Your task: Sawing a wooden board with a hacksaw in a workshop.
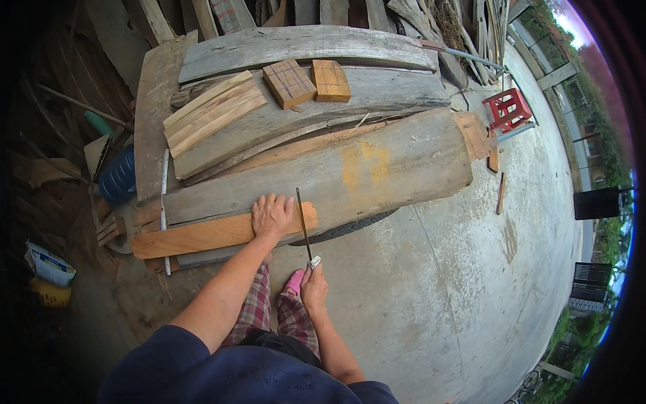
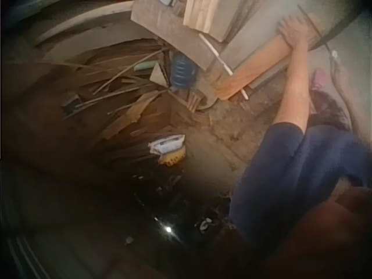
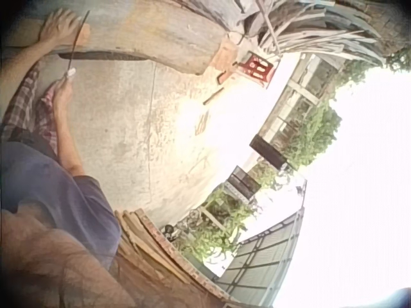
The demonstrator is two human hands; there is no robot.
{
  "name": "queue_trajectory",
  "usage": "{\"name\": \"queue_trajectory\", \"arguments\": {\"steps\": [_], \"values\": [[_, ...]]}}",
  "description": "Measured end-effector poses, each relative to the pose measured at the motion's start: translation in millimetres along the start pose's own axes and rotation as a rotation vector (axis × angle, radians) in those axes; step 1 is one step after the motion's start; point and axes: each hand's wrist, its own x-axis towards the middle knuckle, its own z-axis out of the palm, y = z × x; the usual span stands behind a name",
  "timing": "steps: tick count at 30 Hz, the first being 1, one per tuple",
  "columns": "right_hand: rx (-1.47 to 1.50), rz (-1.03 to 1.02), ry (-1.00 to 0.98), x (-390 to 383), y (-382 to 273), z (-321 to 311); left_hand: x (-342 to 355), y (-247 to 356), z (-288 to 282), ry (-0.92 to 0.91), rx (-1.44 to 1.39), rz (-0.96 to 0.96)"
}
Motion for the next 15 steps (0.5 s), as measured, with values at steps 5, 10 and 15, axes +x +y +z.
{"name": "queue_trajectory", "arguments": {"steps": [5,10,15], "values": [[-0.001,-0.064,0.023,51.1,-45.8,-7.5,2.8,5.3,-0.1,-0.011,-0.003,0.003],[-0.021,-0.033,0.03,17.4,-9.2,-0.2,1.3,3.2,-1.5,-0.012,-0.001,0.006],[0.016,-0.074,0.069,18.7,-17.2,-1.2,1.4,3.0,-2.4,0.002,0.003,0.017]]}}
